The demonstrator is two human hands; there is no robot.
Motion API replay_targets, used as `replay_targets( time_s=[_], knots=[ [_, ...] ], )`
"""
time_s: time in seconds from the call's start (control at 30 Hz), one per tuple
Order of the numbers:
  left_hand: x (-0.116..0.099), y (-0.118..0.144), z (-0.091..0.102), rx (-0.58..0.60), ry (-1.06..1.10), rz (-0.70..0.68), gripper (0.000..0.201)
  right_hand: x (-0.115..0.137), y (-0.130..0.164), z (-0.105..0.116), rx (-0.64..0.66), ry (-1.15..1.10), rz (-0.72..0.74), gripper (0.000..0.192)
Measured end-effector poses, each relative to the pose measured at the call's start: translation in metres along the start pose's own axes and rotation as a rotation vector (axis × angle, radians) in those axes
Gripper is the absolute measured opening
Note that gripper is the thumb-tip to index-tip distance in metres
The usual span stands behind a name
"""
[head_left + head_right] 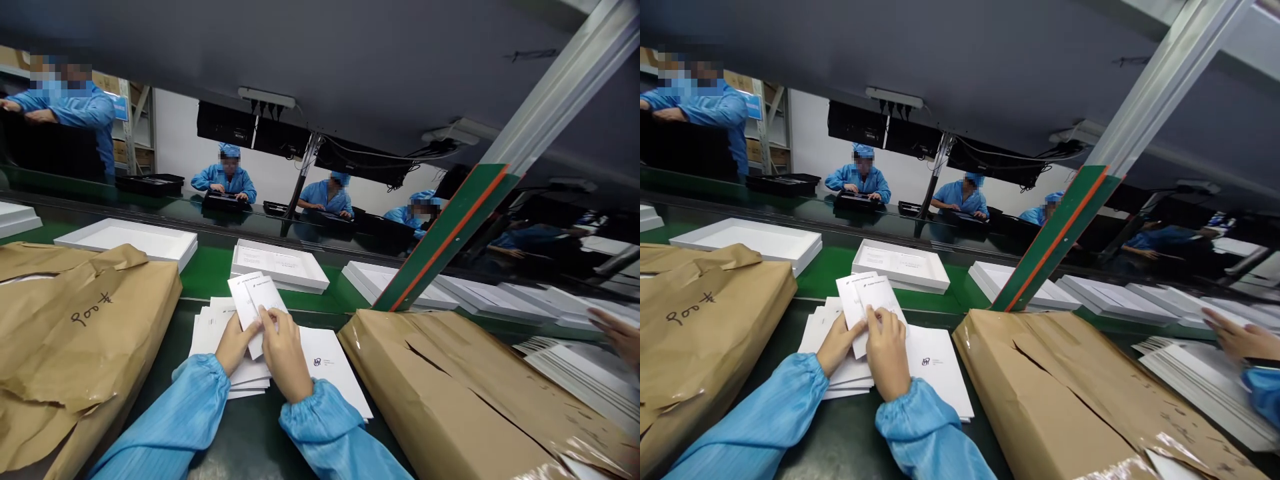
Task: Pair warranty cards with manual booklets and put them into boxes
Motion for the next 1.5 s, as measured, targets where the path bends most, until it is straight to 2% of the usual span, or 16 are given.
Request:
replay_targets(
  time_s=[0.13, 0.2, 0.3, 0.37, 0.4, 0.47, 0.53, 0.57, 0.6, 0.7, 0.8, 0.87, 1.0, 1.2, 1.5],
  knots=[
    [-0.002, -0.001, 0.0, -0.035, 0.012, -0.021, 0.04, -0.002, 0.005, 0.007, 0.056, -0.15, 0.073, 0.036],
    [-0.003, 0.0, 0.0, -0.06, -0.003, -0.027, 0.039, -0.013, 0.005, 0.01, 0.028, -0.224, 0.033, 0.035],
    [-0.006, 0.0, 0.001, -0.126, -0.047, -0.045, 0.039, -0.035, 0.002, 0.008, -0.081, -0.354, -0.202, 0.046],
    [-0.008, 0.001, 0.002, -0.179, -0.085, -0.055, 0.039, -0.049, 0.001, 0.003, -0.066, -0.586, -0.396, 0.054],
    [-0.008, 0.001, 0.002, -0.201, -0.099, -0.058, 0.039, -0.053, 0.002, 0.0, 0.015, -0.761, -0.473, 0.052],
    [-0.008, 0.0, 0.004, -0.232, -0.11, -0.069, 0.04, -0.056, 0.005, -0.005, 0.309, -1.132, -0.565, 0.042],
    [-0.008, -0.001, 0.006, -0.234, -0.085, -0.067, 0.041, -0.053, 0.009, -0.007, 0.589, -1.374, -0.598, 0.034],
    [-0.007, -0.002, 0.008, -0.215, -0.06, -0.053, 0.041, -0.052, 0.011, -0.007, 0.657, -1.432, -0.616, 0.032],
    [-0.007, -0.003, 0.009, -0.179, -0.03, -0.028, 0.042, -0.051, 0.011, -0.007, 0.667, -1.463, -0.638, 0.031],
    [-0.006, -0.005, 0.012, 0.021, 0.023, 0.068, 0.041, -0.052, 0.011, -0.008, 0.54, -1.493, -0.705, 0.028],
    [-0.006, -0.005, 0.012, 0.241, -0.024, 0.159, 0.039, -0.057, 0.009, -0.011, 0.443, -1.483, -0.739, 0.028],
    [-0.005, -0.004, 0.01, 0.296, -0.089, 0.196, 0.036, -0.06, 0.009, -0.013, 0.424, -1.455, -0.734, 0.029],
    [-0.004, -0.001, 0.007, 0.215, -0.203, 0.173, 0.034, -0.064, 0.009, -0.013, 0.483, -1.422, -0.655, 0.031],
    [0.0, 0.001, 0.008, 0.126, -0.232, 0.152, 0.036, -0.065, 0.01, -0.01, 0.589, -1.394, -0.566, 0.035],
    [0.004, -0.002, 0.01, 0.098, -0.288, 0.165, 0.038, -0.064, 0.014, -0.024, 0.514, -1.239, -0.582, 0.04]
  ],
)
Point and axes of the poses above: each hand's wrist, its own y-axis away from the middle knuckle, its own z-axis out of the back of the hand, x = y × z, the point moved 1 cm from there along -y, towards the middle knuckle, and after that the axes turned 9 degrees about y, right-handed, at the moved point
